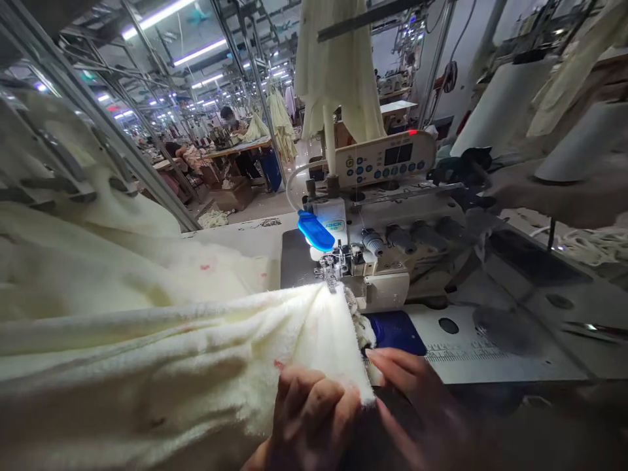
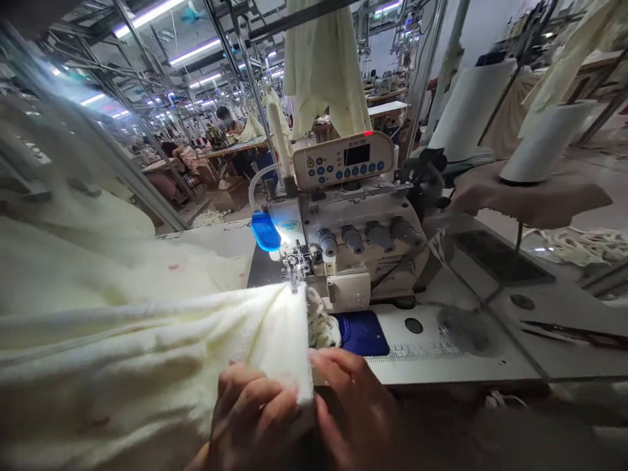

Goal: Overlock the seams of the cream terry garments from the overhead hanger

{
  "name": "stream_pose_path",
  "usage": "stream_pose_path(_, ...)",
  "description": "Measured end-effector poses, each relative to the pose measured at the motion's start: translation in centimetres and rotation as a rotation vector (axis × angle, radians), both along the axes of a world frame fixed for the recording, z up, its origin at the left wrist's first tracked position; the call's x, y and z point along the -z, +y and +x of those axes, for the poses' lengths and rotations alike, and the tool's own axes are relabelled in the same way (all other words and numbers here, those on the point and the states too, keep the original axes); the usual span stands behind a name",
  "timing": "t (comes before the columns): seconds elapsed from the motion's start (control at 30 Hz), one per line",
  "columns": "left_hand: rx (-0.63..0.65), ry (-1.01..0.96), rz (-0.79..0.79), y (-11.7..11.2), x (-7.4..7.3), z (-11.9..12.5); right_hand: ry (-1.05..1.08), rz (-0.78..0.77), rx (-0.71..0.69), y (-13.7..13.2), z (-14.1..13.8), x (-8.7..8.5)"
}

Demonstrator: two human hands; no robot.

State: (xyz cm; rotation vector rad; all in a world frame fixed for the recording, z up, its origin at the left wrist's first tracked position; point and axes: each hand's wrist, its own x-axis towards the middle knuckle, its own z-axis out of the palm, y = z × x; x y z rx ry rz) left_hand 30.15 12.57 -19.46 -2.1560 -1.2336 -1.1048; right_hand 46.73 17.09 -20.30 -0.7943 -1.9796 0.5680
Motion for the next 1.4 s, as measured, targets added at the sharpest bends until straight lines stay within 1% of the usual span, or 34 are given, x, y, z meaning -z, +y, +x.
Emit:
stream_pose_path(0.03, 0.006, -0.038, -0.007, 0.1, 0.0, 0.1, 0.021, 0.078, 0.034, 0.3, 0.0, 0.2)
stream_pose_path(0.07, 0.010, -0.080, -0.008, 0.3, 0.1, 0.2, 0.040, 0.129, 0.007, 0.5, -0.1, 0.5)
stream_pose_path(0.13, 0.014, -0.107, -0.010, 0.8, 0.3, 0.2, 0.056, 0.163, -0.101, 0.9, -0.2, 0.7)
stream_pose_path(0.17, 0.016, -0.072, -0.029, 1.1, 0.5, 0.0, 0.052, 0.163, -0.123, 1.0, -0.2, 0.8)
stream_pose_path(0.3, 0.007, 0.172, -0.064, 1.8, 1.3, -1.4, 0.004, 0.194, -0.048, 1.3, -0.2, 0.7)
stream_pose_path(0.4, -0.040, 0.191, -0.039, 2.2, 1.3, -2.4, -0.028, 0.276, -0.077, 1.9, -0.4, 0.4)
stream_pose_path(0.47, -0.059, 0.208, -0.065, 2.4, 0.8, -2.7, -0.042, 0.296, -0.088, 2.4, -0.5, 0.2)
stream_pose_path(0.57, -0.068, 0.256, -0.126, 2.9, -0.3, -2.9, -0.043, 0.291, -0.065, 3.2, -1.0, -0.1)
stream_pose_path(0.7, -0.093, 0.267, -0.211, 3.7, -1.5, -3.0, 0.003, 0.326, 0.000, 4.3, -1.6, -0.2)
stream_pose_path(1.0, -0.194, 0.351, -0.377, 6.0, -2.7, -3.4, -0.042, 0.401, 0.084, 7.7, -2.6, 0.7)
stream_pose_path(1.1, -0.224, 0.322, -0.483, 6.9, -2.9, -3.8, -0.090, 0.423, 0.109, 8.7, -2.8, 0.6)
stream_pose_path(1.17, -0.217, 0.308, -0.548, 7.6, -3.1, -4.1, -0.123, 0.419, 0.115, 9.2, -3.1, 0.3)
stream_pose_path(1.23, -0.195, 0.309, -0.580, 8.4, -3.3, -4.5, -0.161, 0.404, 0.130, 9.4, -3.4, -0.2)
stream_pose_path(1.3, -0.170, 0.309, -0.607, 9.3, -3.6, -4.8, -0.207, 0.385, 0.182, 9.1, -3.7, -0.8)
stream_pose_path(1.4, -0.168, 0.300, -0.638, 11.0, -4.3, -4.9, -0.238, 0.457, 0.241, 8.1, -3.7, -1.1)
